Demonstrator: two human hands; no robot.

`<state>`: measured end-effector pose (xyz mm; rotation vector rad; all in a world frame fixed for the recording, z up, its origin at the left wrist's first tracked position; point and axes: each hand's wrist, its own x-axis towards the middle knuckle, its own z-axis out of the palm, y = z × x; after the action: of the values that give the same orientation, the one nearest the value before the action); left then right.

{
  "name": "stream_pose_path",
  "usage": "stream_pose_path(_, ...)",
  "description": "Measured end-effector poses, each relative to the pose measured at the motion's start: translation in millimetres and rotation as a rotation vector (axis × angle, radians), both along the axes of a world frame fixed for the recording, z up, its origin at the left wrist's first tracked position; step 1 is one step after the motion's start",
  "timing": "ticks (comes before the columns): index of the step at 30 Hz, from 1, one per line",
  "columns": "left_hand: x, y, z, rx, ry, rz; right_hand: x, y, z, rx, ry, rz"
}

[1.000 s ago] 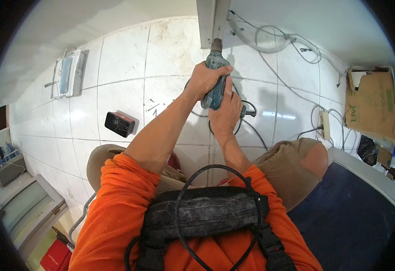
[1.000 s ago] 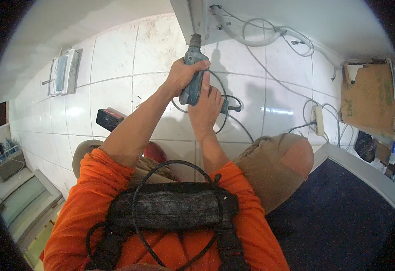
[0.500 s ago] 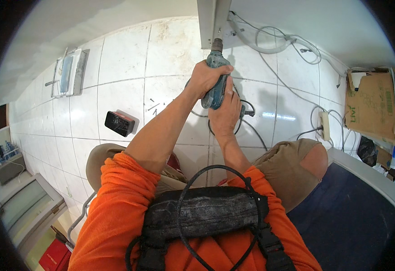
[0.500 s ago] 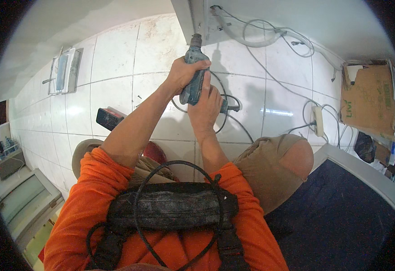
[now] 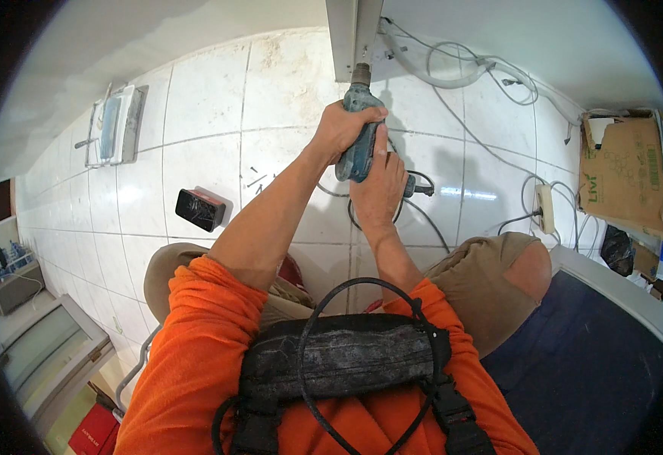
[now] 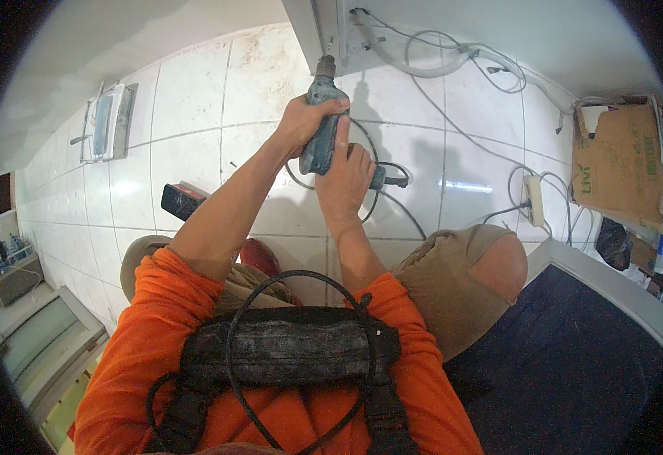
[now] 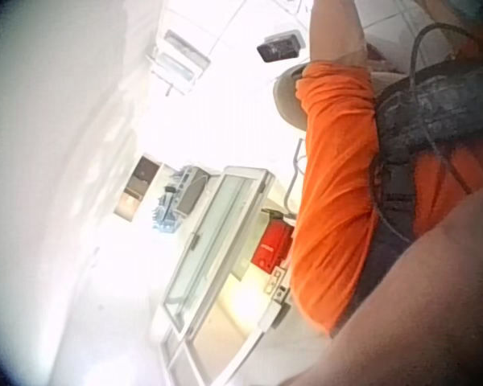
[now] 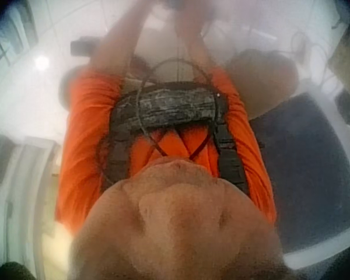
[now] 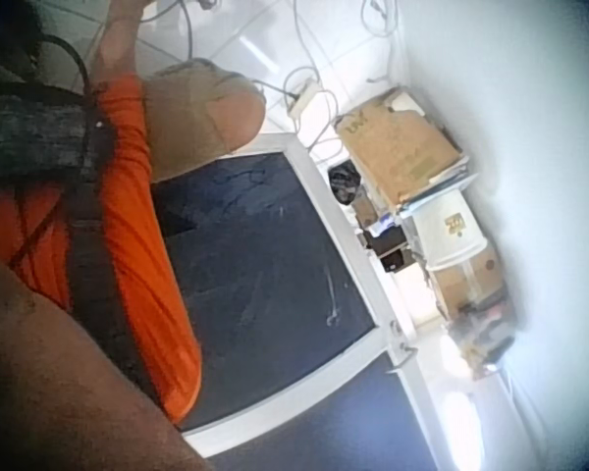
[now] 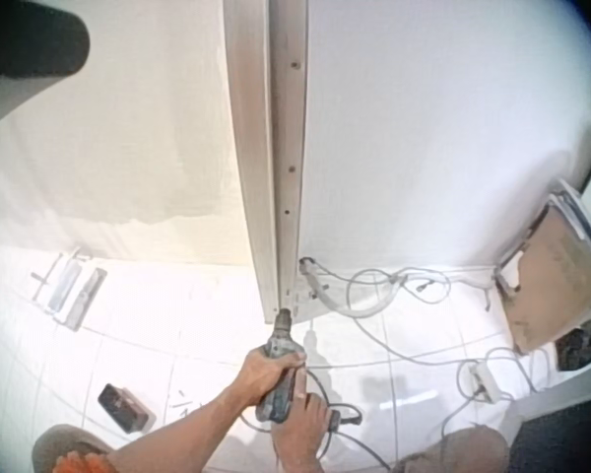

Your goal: The person uses a drill to make holes in a wall frame and subsequently inserts screws into the holes by hand.

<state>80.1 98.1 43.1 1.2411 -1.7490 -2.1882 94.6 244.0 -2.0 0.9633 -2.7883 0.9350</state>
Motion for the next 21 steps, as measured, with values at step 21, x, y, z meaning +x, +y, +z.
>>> stream_pose_path(21,0.0,-13.0,-10.7,0.243,0.126,-0.072,-0.5,1.0,22.1,0.12,0.177,-0.027)
